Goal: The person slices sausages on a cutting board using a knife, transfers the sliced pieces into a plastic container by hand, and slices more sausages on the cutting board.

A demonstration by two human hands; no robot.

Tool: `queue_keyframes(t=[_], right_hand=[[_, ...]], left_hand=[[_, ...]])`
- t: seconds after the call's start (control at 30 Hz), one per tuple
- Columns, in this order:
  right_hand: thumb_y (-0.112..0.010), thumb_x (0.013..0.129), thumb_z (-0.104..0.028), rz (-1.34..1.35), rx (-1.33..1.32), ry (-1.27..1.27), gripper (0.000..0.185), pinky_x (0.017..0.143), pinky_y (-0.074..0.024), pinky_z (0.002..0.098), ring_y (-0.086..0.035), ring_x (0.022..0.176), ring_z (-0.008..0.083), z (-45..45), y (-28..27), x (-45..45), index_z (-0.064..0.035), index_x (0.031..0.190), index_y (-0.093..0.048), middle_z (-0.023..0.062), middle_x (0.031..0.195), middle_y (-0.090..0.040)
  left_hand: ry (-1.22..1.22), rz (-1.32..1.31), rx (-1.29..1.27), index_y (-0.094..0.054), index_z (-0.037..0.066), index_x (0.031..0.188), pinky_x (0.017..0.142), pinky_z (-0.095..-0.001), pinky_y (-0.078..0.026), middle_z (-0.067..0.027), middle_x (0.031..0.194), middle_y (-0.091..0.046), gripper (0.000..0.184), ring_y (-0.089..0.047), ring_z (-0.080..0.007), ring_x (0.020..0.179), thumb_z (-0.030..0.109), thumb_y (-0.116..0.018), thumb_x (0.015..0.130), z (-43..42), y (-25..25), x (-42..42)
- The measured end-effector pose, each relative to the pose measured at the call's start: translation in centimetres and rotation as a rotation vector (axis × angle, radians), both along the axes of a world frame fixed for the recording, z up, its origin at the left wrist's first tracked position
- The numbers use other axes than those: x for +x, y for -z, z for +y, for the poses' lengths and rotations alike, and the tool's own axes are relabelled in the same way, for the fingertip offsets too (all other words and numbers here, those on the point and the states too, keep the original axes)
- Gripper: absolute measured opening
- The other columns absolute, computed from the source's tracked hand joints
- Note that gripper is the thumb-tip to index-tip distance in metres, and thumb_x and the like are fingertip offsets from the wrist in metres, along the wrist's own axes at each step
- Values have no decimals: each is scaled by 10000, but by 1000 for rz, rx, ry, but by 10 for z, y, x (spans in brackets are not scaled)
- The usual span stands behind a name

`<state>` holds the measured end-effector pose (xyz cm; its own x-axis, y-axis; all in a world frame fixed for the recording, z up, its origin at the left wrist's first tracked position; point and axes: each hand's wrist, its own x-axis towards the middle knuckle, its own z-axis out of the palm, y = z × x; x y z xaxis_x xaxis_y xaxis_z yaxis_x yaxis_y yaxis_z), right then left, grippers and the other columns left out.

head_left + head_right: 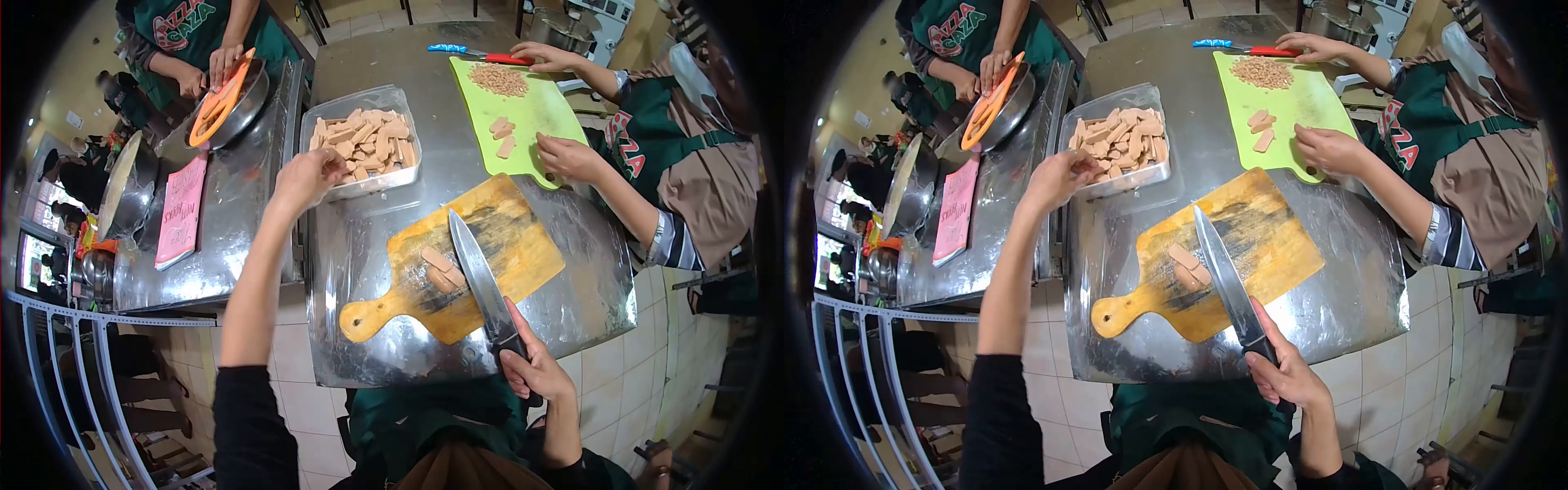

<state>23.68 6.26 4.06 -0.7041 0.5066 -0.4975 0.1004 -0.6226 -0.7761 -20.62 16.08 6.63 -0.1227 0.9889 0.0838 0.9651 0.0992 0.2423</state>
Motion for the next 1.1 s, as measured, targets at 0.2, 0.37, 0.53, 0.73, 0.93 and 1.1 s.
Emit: queue_keyframes(t=[0.2, 0.37, 0.53, 0.73, 0.93, 1.1], right_hand=[[-495, 997, -10, -1, -22, 11, 794, 410, -377, 238, -364, 460, 68, 2, 2, 2, -268, 1612, -64, -19, 597, -393], [-478, 1005, -10, -21, -46, -16, 782, 411, -384, 238, -369, 459, 68, 5, 5, 3, -268, 1612, -57, -17, 591, -389], [-472, 1015, -21, 2, -38, -37, 770, 411, -386, 241, -360, 456, 74, 5, 8, 5, -270, 1611, -53, -15, 583, -383], [-465, 1019, -18, 23, -8, -45, 767, 407, -385, 242, -367, 463, 75, 4, 14, 8, -275, 1611, -50, -9, 582, -385], [-485, 1017, -52, 9, 15, -57, 782, 411, -373, 244, -364, 468, 77, 3, 11, 7, -279, 1611, -30, -10, 582, -388], [-484, 1013, -31, 17, 19, -41, 773, 407, -385, 243, -375, 458, 77, 2, 12, 6, -268, 1612, -57, -8, 585, -397]], left_hand=[[349, -189, -115, -686, 19, 1031, 839, -347, -535, -128, 994, -657, 227, -649, -270, 988, 199, -627, 907, 48, 36, -37], [377, 316, -181, -723, 148, 941, 895, -388, -519, -98, 1125, -619, 128, -610, -284, 1104, 136, -630, 853, 42, 17, -18], [447, 221, -203, -708, 84, 929, 877, -389, -520, -96, 1027, -664, 104, -643, -294, 1035, 139, -680, 846, 40, 8, -26], [124, -441, -122, -638, 21, 955, 764, -281, -524, -4, 844, -672, 149, -630, -93, 788, 135, -725, 915, 25, 0, -37], [29, -371, -64, -674, 10, 998, 754, -296, -534, -77, 851, -716, 177, -683, -168, 781, 158, -717, 910, 15, -13, -31], [210, -160, -101, -694, 25, 1047, 793, -330, -533, -89, 916, -720, 161, -681, -209, 838, 77, -673, 897, 29, -3, -28]])
